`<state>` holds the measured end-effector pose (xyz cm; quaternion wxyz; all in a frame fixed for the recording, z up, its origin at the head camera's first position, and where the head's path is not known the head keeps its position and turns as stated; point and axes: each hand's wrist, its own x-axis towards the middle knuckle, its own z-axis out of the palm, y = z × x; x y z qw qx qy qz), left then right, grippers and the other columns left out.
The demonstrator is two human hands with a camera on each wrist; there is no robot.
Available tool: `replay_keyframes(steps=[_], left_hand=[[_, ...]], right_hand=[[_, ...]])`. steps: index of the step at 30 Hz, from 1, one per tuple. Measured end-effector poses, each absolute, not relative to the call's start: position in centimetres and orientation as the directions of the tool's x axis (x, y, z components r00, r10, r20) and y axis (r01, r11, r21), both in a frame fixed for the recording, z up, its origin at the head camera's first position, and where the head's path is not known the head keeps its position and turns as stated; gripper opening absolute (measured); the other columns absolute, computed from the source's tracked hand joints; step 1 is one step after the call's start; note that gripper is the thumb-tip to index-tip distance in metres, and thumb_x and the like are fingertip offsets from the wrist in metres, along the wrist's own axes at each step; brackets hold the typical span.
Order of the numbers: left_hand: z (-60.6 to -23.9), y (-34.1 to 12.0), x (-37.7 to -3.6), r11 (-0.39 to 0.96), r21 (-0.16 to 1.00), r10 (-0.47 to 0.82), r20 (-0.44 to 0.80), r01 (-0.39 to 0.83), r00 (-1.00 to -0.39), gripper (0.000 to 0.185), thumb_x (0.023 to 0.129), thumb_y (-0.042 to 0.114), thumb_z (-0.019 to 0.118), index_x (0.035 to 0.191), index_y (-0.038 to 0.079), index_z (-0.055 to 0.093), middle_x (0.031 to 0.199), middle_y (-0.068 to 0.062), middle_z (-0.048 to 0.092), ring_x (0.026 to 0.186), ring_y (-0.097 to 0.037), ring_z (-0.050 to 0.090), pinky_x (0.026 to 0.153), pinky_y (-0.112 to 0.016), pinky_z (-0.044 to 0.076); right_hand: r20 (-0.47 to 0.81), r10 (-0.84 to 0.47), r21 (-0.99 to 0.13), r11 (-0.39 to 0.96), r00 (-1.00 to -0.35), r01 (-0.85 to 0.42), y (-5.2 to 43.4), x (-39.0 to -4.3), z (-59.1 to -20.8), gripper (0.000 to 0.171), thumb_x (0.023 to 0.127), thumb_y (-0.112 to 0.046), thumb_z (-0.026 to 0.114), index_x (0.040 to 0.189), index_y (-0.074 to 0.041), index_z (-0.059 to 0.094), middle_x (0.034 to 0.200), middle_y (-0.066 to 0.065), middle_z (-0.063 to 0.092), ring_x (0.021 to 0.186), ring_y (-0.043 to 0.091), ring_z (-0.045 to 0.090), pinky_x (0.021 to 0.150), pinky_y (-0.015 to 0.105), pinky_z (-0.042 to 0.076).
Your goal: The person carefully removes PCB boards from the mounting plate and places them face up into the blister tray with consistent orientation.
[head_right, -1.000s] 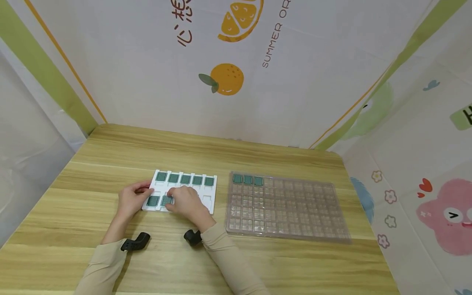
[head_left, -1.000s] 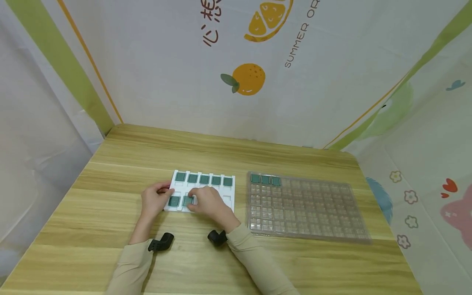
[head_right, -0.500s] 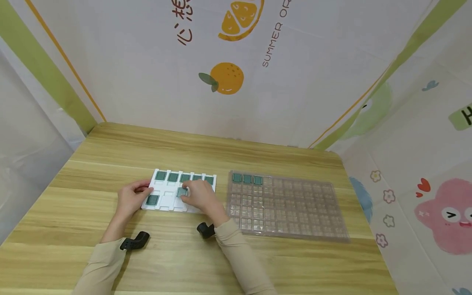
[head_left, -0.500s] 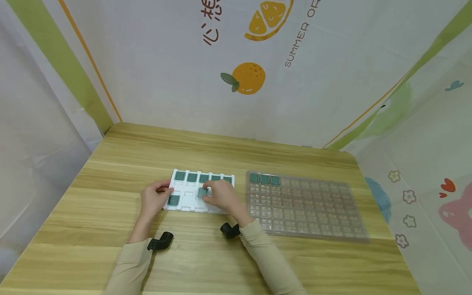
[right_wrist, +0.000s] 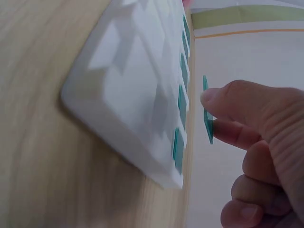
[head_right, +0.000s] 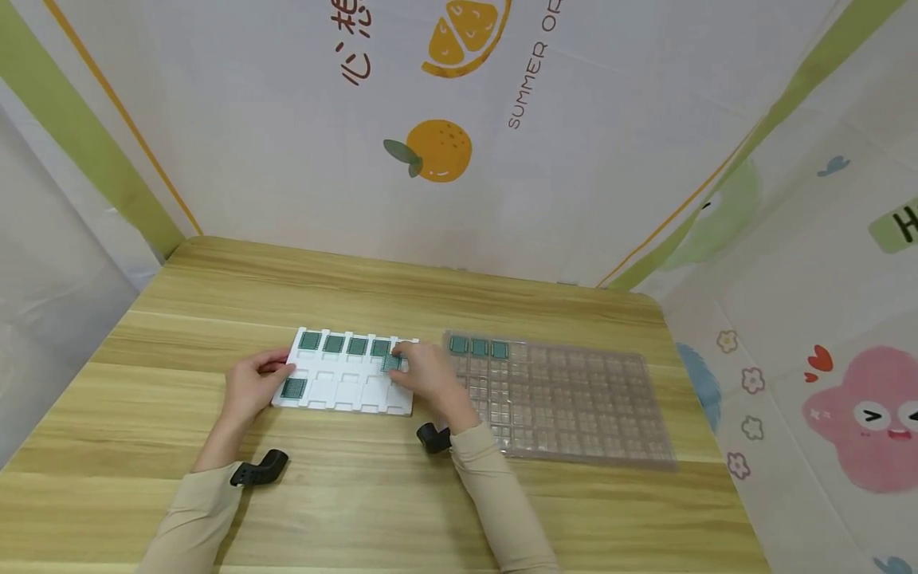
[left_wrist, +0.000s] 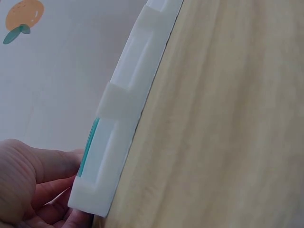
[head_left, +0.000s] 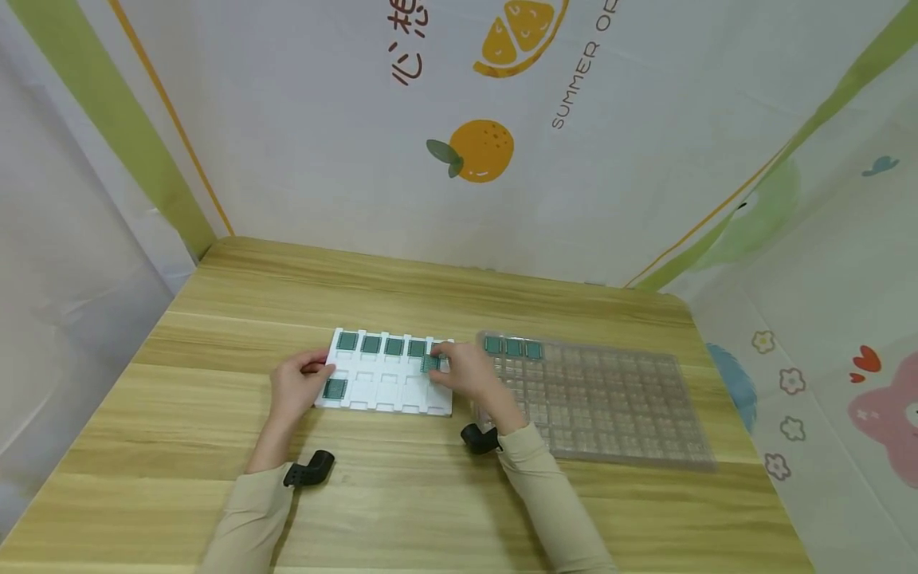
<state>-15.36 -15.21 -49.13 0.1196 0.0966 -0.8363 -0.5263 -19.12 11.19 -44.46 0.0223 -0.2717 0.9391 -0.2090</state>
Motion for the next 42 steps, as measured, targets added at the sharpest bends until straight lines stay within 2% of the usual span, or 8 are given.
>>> replay_keyframes(steps=[8, 14, 18, 23, 28, 31, 37, 42], left_hand=[[-49.1, -15.3, -15.3, 0.419, 0.908, -0.286, 0.113, -0.018, -0.951, 0.021, 0.079, -0.006, 0.066, 0.099, -0.013, 0.067, 0.083, -0.025, 0.065, 0.063, 0.003, 0.048, 0.055, -0.007, 0.040], [-49.3, -15.3, -15.3, 0.420, 0.907, -0.284, 0.114, -0.017, -0.952, 0.021, 0.079, -0.006, 0.067, 0.099, -0.012, 0.067, 0.084, -0.025, 0.065, 0.062, 0.005, 0.048, 0.055, -0.007, 0.040], [-49.3, -15.3, -15.4, 0.421, 0.907, -0.283, 0.120, -0.011, -0.952, 0.021, 0.079, -0.006, 0.067, 0.099, -0.012, 0.067, 0.084, -0.025, 0.065, 0.063, 0.004, 0.048, 0.056, -0.007, 0.040], [-49.3, -15.3, -15.4, 0.414, 0.910, -0.289, 0.104, -0.026, -0.952, 0.021, 0.079, -0.005, 0.066, 0.099, -0.012, 0.067, 0.084, -0.025, 0.065, 0.063, 0.004, 0.049, 0.056, -0.007, 0.040], [-49.2, -15.3, -15.4, 0.416, 0.909, -0.291, 0.096, -0.035, -0.952, 0.021, 0.080, -0.005, 0.067, 0.100, -0.011, 0.067, 0.085, -0.025, 0.065, 0.064, 0.003, 0.049, 0.056, -0.007, 0.040], [-49.2, -15.3, -15.4, 0.418, 0.908, -0.292, 0.096, -0.037, -0.951, 0.021, 0.080, -0.005, 0.067, 0.100, -0.011, 0.067, 0.085, -0.025, 0.065, 0.064, 0.002, 0.049, 0.056, -0.007, 0.040], [-49.3, -15.2, -15.4, 0.420, 0.907, -0.294, 0.098, -0.036, -0.951, 0.021, 0.080, -0.005, 0.066, 0.099, -0.011, 0.067, 0.085, -0.025, 0.065, 0.063, 0.003, 0.049, 0.055, -0.007, 0.040], [-49.3, -15.2, -15.4, 0.423, 0.906, -0.295, 0.109, -0.028, -0.949, 0.020, 0.079, -0.006, 0.067, 0.098, -0.012, 0.068, 0.085, -0.025, 0.065, 0.063, 0.003, 0.048, 0.055, -0.007, 0.040]], right_hand=[[0.067, -0.482, -0.435, 0.774, -0.873, -0.460, 13.5, -19.4, -44.2, 0.027, 0.084, -0.017, 0.071, 0.107, -0.003, 0.067, 0.047, -0.007, 0.027, 0.042, 0.006, 0.023, 0.041, 0.018, 0.021], [0.095, -0.478, -0.366, 0.799, -0.873, -0.477, 15.2, -19.9, -44.0, 0.025, 0.082, -0.017, 0.072, 0.103, -0.005, 0.069, 0.057, -0.003, 0.043, 0.047, 0.006, 0.028, 0.045, 0.019, 0.026], [0.098, -0.465, -0.364, 0.806, -0.880, -0.466, 16.2, -20.1, -44.0, 0.025, 0.082, -0.017, 0.073, 0.102, -0.004, 0.068, 0.062, -0.001, 0.052, 0.048, 0.007, 0.033, 0.046, 0.020, 0.029], [0.094, -0.447, -0.374, 0.812, -0.890, -0.447, 17.3, -20.2, -44.1, 0.024, 0.081, -0.014, 0.073, 0.102, -0.003, 0.068, 0.060, -0.003, 0.055, 0.048, 0.006, 0.035, 0.045, 0.019, 0.030], [0.094, -0.441, -0.370, 0.817, -0.893, -0.442, 18.3, -20.1, -44.3, 0.025, 0.081, -0.014, 0.073, 0.103, -0.002, 0.068, 0.070, 0.003, 0.063, 0.051, 0.009, 0.038, 0.049, 0.022, 0.035], [0.073, -0.428, -0.373, 0.826, -0.901, -0.423, 18.9, -20.2, -44.5, 0.025, 0.082, -0.014, 0.072, 0.104, -0.001, 0.068, 0.068, 0.002, 0.060, 0.050, 0.009, 0.038, 0.048, 0.022, 0.035], [0.056, -0.421, -0.380, 0.830, -0.906, -0.409, 19.8, -20.3, -45.1, 0.026, 0.083, -0.014, 0.071, 0.105, 0.000, 0.067, 0.054, -0.005, 0.045, 0.045, 0.007, 0.030, 0.044, 0.020, 0.026], [0.069, -0.423, -0.389, 0.822, -0.903, -0.415, 20.3, -20.2, -45.3, 0.025, 0.082, -0.012, 0.071, 0.104, 0.000, 0.067, 0.053, -0.003, 0.049, 0.044, 0.007, 0.033, 0.042, 0.020, 0.028]])
